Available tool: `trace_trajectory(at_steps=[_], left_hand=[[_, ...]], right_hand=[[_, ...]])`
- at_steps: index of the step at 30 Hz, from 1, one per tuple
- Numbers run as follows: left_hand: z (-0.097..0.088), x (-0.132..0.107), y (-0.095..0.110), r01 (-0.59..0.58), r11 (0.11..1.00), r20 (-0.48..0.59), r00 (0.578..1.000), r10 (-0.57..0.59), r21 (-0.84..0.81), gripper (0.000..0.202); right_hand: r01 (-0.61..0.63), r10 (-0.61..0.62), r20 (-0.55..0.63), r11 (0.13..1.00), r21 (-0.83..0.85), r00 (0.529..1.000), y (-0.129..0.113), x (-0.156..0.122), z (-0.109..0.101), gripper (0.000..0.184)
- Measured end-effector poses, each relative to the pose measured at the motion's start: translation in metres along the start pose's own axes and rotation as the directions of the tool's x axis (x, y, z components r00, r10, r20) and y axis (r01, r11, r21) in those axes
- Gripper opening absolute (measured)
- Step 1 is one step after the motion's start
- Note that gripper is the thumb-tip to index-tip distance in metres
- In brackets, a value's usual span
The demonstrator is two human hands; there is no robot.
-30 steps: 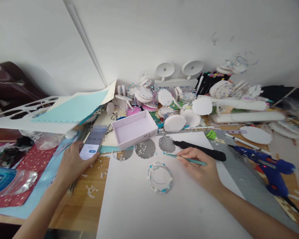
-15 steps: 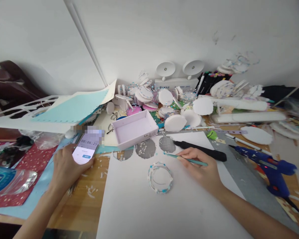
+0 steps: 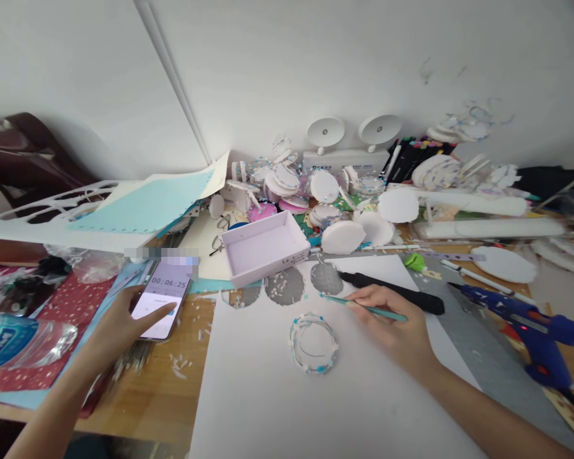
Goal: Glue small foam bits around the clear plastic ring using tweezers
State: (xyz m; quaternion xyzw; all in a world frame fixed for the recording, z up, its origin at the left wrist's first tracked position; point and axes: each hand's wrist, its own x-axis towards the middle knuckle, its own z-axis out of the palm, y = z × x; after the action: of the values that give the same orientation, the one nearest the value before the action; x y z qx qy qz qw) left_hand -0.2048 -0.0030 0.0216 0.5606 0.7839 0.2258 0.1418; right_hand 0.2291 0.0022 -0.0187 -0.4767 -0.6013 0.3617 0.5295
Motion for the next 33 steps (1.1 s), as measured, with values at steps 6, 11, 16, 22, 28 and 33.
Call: trace_trajectory(at_steps=[6, 11, 16, 22, 28, 33], left_hand=[[-0.007, -0.001, -0.003, 0.074, 0.997, 0.123, 0.990, -0.071, -0.025, 0.078], [-0.015, -0.001, 0.007, 0.184, 0.980, 0.130, 0.976, -0.172, -0.079, 0.067], [-0.022, 0.010, 0.010, 0.230, 0.968, 0.137, 0.967, -0.216, -0.099, 0.059], [-0.018, 0.028, 0.007, 0.261, 0.959, 0.174, 0.955, -0.240, -0.110, 0.060], [-0.011, 0.041, -0.001, 0.305, 0.926, 0.173, 0.947, -0.270, -0.222, 0.066], [-0.010, 0.046, -0.005, 0.342, 0.884, 0.296, 0.922, -0.250, -0.317, 0.066]], right_hand=[[-0.028, 0.028, -0.005, 0.999, -0.021, 1.000, -0.002, -0.002, -0.001, 0.012], [-0.030, 0.030, 0.000, 1.000, -0.010, 1.000, -0.001, -0.002, -0.001, 0.012], [-0.069, 0.069, -0.006, 0.998, -0.006, 0.998, -0.001, -0.003, -0.001, 0.013], [-0.105, 0.105, -0.021, 0.994, -0.003, 0.994, -0.003, 0.000, 0.000, 0.016], [-0.168, 0.168, -0.016, 0.986, -0.008, 0.986, -0.004, 0.001, 0.002, 0.017], [-0.190, 0.190, -0.010, 0.982, -0.012, 0.982, -0.002, 0.000, 0.003, 0.014]])
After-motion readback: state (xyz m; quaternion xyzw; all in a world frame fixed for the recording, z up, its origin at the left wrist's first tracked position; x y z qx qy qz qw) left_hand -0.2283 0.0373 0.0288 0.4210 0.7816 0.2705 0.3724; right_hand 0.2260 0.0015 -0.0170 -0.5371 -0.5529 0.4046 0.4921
